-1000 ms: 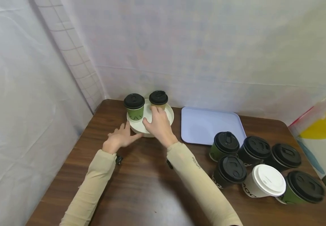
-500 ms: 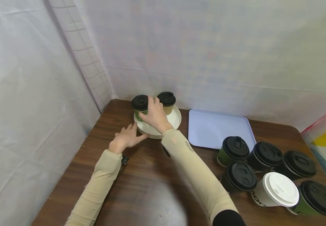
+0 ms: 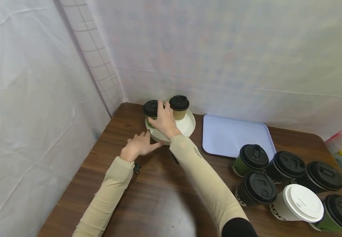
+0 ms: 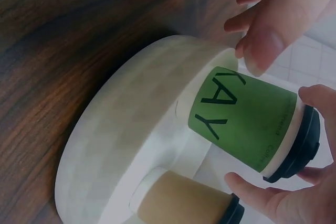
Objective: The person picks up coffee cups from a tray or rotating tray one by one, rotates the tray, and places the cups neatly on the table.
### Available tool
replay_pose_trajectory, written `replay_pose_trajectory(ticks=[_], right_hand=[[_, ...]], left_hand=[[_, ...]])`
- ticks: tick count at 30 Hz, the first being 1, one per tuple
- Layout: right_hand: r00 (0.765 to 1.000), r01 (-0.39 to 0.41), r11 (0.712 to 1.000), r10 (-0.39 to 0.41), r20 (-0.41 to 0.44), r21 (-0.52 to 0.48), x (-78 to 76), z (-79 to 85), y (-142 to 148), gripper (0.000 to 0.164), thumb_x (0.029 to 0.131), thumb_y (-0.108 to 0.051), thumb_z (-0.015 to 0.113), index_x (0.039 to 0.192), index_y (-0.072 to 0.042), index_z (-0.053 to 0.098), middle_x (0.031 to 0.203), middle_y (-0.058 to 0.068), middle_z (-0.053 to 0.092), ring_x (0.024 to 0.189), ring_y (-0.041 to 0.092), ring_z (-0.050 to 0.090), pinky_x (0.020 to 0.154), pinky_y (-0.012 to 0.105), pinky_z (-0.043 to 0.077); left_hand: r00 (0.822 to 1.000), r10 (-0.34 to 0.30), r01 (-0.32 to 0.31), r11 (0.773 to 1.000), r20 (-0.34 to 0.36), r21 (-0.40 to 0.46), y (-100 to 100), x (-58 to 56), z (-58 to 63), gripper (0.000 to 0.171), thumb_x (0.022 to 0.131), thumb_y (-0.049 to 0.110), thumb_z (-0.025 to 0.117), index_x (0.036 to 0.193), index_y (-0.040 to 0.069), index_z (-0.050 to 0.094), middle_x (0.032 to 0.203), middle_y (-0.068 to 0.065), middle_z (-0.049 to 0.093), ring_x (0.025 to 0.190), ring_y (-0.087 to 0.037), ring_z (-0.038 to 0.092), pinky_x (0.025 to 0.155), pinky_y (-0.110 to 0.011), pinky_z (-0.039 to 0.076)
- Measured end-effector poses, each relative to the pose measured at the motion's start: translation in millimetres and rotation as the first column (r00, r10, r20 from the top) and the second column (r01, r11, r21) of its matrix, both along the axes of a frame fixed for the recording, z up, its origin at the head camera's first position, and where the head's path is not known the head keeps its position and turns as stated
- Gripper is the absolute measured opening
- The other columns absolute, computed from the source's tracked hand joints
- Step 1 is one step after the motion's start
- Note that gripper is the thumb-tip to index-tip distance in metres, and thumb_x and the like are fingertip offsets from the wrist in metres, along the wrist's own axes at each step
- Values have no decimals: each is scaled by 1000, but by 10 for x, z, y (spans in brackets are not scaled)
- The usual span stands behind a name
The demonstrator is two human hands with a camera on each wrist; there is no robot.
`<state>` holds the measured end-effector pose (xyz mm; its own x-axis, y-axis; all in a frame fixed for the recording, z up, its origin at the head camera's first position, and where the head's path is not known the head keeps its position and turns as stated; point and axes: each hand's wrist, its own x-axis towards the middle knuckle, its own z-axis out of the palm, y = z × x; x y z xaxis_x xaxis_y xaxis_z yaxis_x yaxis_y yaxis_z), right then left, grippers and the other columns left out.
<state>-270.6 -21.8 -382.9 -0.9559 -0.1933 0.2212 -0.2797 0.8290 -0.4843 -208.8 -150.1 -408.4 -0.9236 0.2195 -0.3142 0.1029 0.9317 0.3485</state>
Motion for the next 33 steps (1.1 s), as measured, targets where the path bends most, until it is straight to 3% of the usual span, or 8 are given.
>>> replay_pose_trajectory(ticks=[9, 19, 25, 33], right_hand=[[1000, 7, 1000, -7, 19, 1, -11, -26, 1, 88, 84, -41, 69, 151, -13, 18, 153, 21, 19, 137, 39, 32, 107, 50, 38], [999, 43, 999, -44, -31, -31, 30, -108, 96, 84, 84, -35, 71, 149, -9, 24, 149, 21, 28, 132, 38, 39, 106, 48, 39], [995, 75, 994, -80, -63, -84, 189, -70, 183, 82, 83, -34, 71, 148, -11, 26, 148, 20, 28, 132, 35, 41, 104, 47, 42], [976, 108, 984, -131, -175, -139, 444, 73, 312, 82, 81, -35, 72, 147, -10, 30, 146, 21, 32, 128, 35, 43, 102, 46, 43]], left_hand=[[1000, -21, 20, 998, -14, -61, 118, 75, 64, 103, 84, 77, 38, 152, 4, 13, 158, -19, 18, 142, -47, 18, 108, -67, 22], [998, -57, 58, 997, 11, -41, 180, 121, 83, 102, 84, 77, 38, 153, 6, 12, 155, -24, 21, 140, -48, 23, 108, -67, 23], [998, -57, 58, 998, 34, -17, 179, 119, 97, 102, 82, 78, 39, 154, 10, 10, 156, -23, 20, 140, -49, 21, 108, -68, 21], [997, -70, 72, 997, 44, -39, 115, 94, 108, 105, 82, 80, 37, 154, 9, 8, 155, -25, 19, 140, -51, 20, 104, -73, 21]])
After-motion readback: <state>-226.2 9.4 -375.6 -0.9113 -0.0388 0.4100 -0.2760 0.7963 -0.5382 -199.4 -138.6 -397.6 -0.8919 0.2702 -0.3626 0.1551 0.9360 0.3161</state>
